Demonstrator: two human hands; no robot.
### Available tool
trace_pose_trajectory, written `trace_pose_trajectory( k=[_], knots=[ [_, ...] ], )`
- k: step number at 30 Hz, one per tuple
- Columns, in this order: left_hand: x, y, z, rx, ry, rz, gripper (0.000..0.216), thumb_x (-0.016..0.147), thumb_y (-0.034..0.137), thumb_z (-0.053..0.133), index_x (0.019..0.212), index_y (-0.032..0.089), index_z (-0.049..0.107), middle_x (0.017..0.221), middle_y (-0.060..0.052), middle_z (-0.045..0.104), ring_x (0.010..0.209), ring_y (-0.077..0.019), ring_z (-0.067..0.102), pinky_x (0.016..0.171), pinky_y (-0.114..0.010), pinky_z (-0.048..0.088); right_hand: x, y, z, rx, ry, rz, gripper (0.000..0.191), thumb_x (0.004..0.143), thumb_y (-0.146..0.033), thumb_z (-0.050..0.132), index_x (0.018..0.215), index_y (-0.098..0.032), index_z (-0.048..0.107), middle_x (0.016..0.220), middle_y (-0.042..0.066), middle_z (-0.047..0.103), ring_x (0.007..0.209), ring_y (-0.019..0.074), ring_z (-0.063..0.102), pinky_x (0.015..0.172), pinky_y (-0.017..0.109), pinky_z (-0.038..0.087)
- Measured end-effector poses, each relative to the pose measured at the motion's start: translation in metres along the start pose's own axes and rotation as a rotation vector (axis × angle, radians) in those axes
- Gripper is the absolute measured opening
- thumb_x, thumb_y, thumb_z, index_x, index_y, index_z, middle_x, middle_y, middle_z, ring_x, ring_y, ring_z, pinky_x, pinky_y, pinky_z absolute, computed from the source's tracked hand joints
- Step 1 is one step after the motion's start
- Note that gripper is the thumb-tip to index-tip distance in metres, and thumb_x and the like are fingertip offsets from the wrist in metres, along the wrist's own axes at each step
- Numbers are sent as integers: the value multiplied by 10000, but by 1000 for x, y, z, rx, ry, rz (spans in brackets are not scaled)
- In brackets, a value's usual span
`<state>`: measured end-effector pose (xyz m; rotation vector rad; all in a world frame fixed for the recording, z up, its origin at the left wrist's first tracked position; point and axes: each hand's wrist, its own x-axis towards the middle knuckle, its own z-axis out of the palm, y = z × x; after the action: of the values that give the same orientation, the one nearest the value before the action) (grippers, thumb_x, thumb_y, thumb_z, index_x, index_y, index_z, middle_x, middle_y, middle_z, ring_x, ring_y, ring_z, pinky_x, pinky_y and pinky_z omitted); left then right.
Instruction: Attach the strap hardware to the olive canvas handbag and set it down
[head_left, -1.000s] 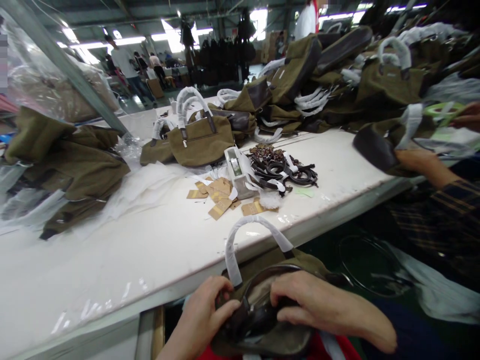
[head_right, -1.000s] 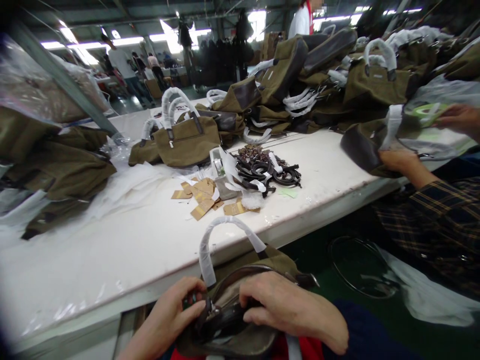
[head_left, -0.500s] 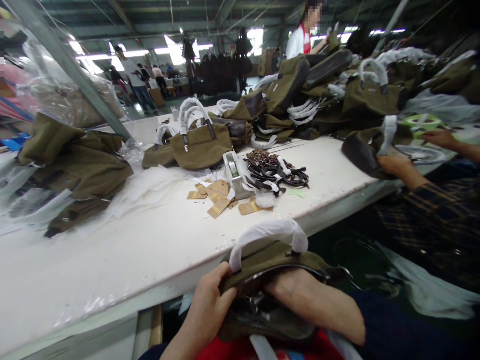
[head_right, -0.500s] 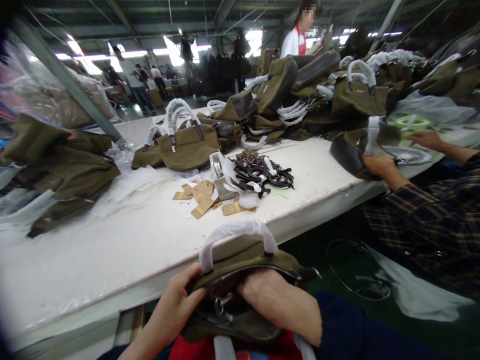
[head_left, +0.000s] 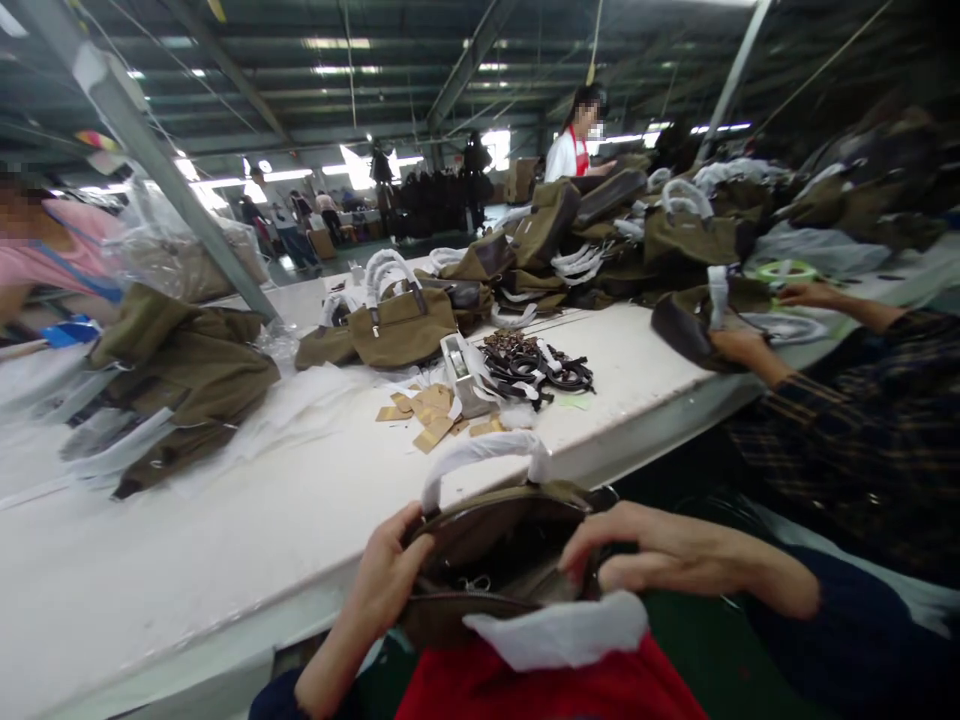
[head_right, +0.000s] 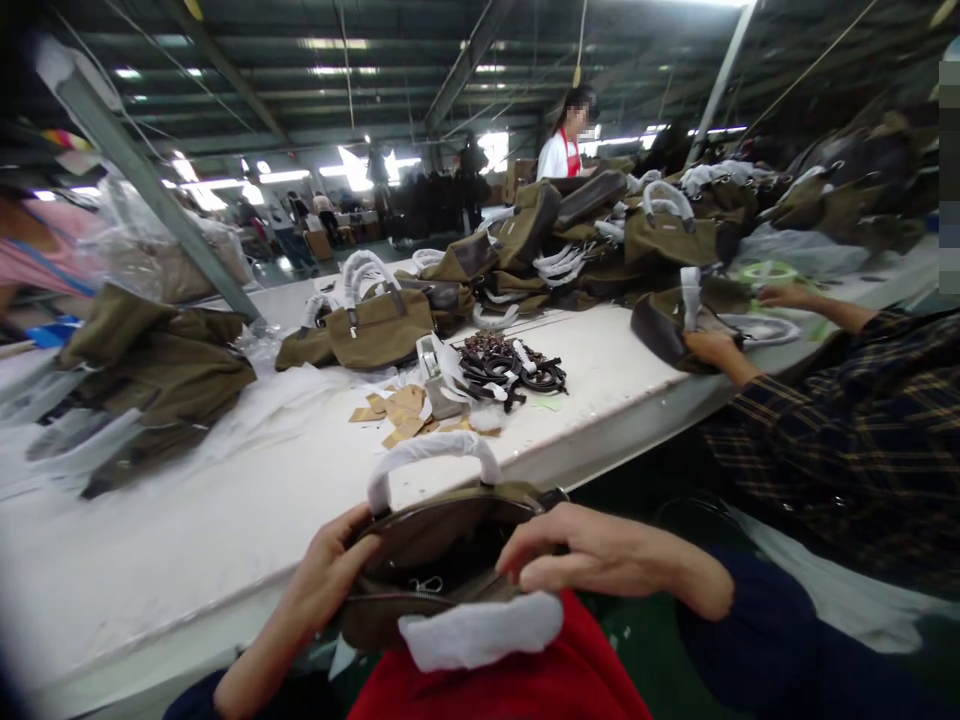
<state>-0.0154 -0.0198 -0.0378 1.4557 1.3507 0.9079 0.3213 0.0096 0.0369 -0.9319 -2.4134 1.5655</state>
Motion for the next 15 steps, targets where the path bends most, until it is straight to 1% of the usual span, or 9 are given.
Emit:
trace_pose_trajectory(
  k=[2,3,5,6,7,9,11,13,15],
  knots=[
    [4,-5,-5,-60,-15,-23,348,811,191,542,1128,191,687,1039,-25,742,907,-226,646,861,-315,503,-15,15,-4,55,97,-1,413,983,-479,486,1275,-239,652,1266,73,655,1179,252,599,1018,374,459],
    [6,-6,-6,-96,-34,-31,367,807,194,546,1146,191,685,1058,-29,744,916,-230,653,865,-319,508,-19,25,-3,35,147,-13,428,976,-475,505,1323,-251,616,1338,77,611,1238,260,559,1062,396,425],
    [9,-5,-6,-142,-77,-34,387,798,198,548,1158,189,688,1069,-35,748,933,-239,664,870,-327,516,-16,46,5,-104,205,-61,526,905,-475,624,1388,-278,555,1452,81,515,1341,288,456,1131,442,343],
    [10,-3,-5,-136,-92,-31,390,795,201,546,1156,186,691,1060,-38,749,938,-242,666,871,-330,518,-11,55,12,-214,213,-94,557,866,-463,676,1382,-285,563,1471,83,495,1370,309,413,1145,469,311],
    [11,0,-4,-107,-98,-28,386,794,204,542,1148,182,694,1037,-39,750,935,-243,665,867,-332,518,-3,61,18,-336,226,-126,536,846,-439,703,1348,-285,595,1460,86,505,1384,331,380,1147,498,287],
    [11,8,-4,18,-87,-22,341,795,215,541,1088,171,709,966,-41,742,916,-243,655,850,-338,517,13,66,29,-550,282,-165,364,870,-379,683,1217,-268,684,1349,92,599,1357,355,385,1106,528,291],
    [9,19,-7,168,-74,5,255,796,235,562,982,166,723,925,-42,722,910,-243,634,855,-348,509,27,62,32,-649,374,-156,211,916,-345,632,1075,-243,726,1180,93,682,1246,334,481,1016,490,347],
    [3,34,-14,212,-123,30,232,817,264,578,975,179,725,989,-49,717,974,-251,618,910,-365,494,37,52,26,-660,462,-118,188,936,-363,615,962,-208,718,1017,82,708,1058,279,575,903,418,381],
    [-5,51,-21,135,-208,7,288,866,310,572,1098,215,715,1135,-54,712,1110,-264,591,1005,-380,456,44,40,16,-651,505,-81,214,931,-380,626,872,-183,686,906,61,699,895,232,597,823,369,373]
  ],
)
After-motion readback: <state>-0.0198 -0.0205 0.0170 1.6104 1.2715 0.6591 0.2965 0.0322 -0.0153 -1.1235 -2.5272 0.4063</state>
